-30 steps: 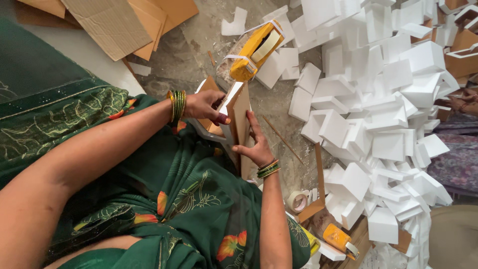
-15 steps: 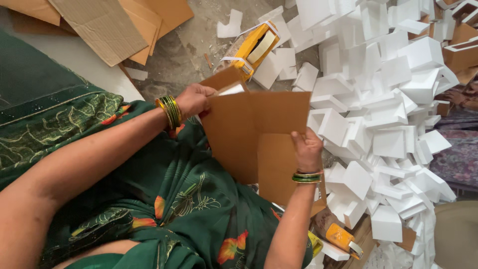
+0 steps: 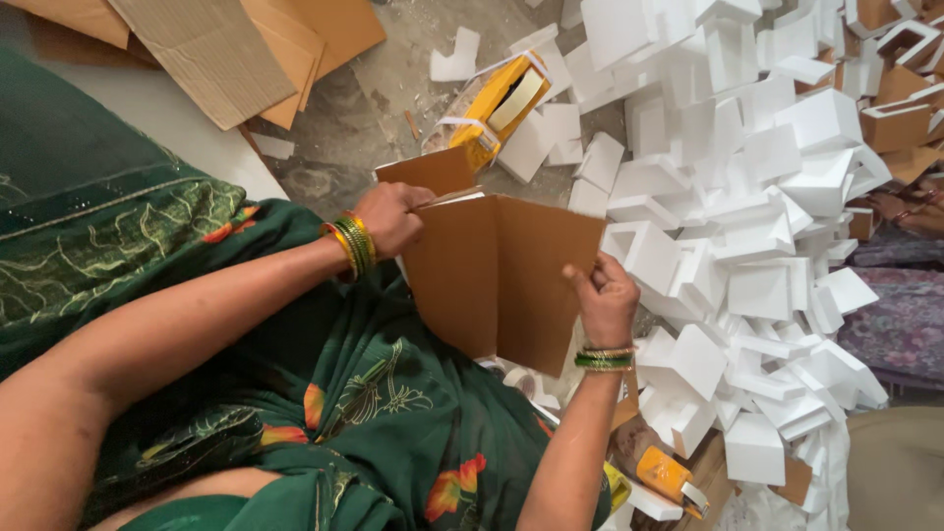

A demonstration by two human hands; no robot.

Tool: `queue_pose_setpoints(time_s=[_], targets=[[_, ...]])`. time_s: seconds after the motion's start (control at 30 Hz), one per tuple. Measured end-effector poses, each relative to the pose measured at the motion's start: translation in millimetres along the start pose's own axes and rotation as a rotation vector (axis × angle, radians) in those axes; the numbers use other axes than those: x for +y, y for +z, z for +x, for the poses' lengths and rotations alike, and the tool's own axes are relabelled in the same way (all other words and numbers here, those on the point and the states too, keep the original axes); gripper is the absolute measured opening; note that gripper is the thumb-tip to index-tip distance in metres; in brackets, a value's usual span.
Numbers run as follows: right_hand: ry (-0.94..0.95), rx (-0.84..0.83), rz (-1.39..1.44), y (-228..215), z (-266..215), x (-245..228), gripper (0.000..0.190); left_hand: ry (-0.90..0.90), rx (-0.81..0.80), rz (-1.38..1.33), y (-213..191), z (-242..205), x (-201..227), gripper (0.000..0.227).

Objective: The person sits on the floor and assembles small cardboard boxes by inserting white foam inserts into the cardboard frames. They repeatedly pick up a cardboard piece, insert a foam block, and place the assembled unit aside.

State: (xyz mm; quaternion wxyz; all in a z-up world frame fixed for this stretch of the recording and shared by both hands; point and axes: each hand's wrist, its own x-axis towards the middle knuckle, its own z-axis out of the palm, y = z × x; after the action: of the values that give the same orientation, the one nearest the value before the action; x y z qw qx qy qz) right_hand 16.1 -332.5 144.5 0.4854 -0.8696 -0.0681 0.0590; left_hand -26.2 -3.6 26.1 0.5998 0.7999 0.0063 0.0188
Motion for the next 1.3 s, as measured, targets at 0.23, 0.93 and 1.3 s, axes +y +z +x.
queue_pose_setpoints(time_s=[0.23, 0.93, 1.3], targets=[[-0.037, 0.245, 0.245, 17.5, 5.3, 21.9, 0.021, -0.076, -0.113, -0.165, -1.1, -3.8, 7.2, 0.033], [0.032, 0.21, 0.422, 24.8, 22.3, 19.5, 0.021, -0.133, -0.061, -0.178, 7.0, -4.8, -2.9, 0.026], [-0.01, 0.269, 0.366, 30.2, 18.7, -10.6, 0.023, -0.033, -0.078, -0.137, 7.9, -4.2, -2.3, 0.032]])
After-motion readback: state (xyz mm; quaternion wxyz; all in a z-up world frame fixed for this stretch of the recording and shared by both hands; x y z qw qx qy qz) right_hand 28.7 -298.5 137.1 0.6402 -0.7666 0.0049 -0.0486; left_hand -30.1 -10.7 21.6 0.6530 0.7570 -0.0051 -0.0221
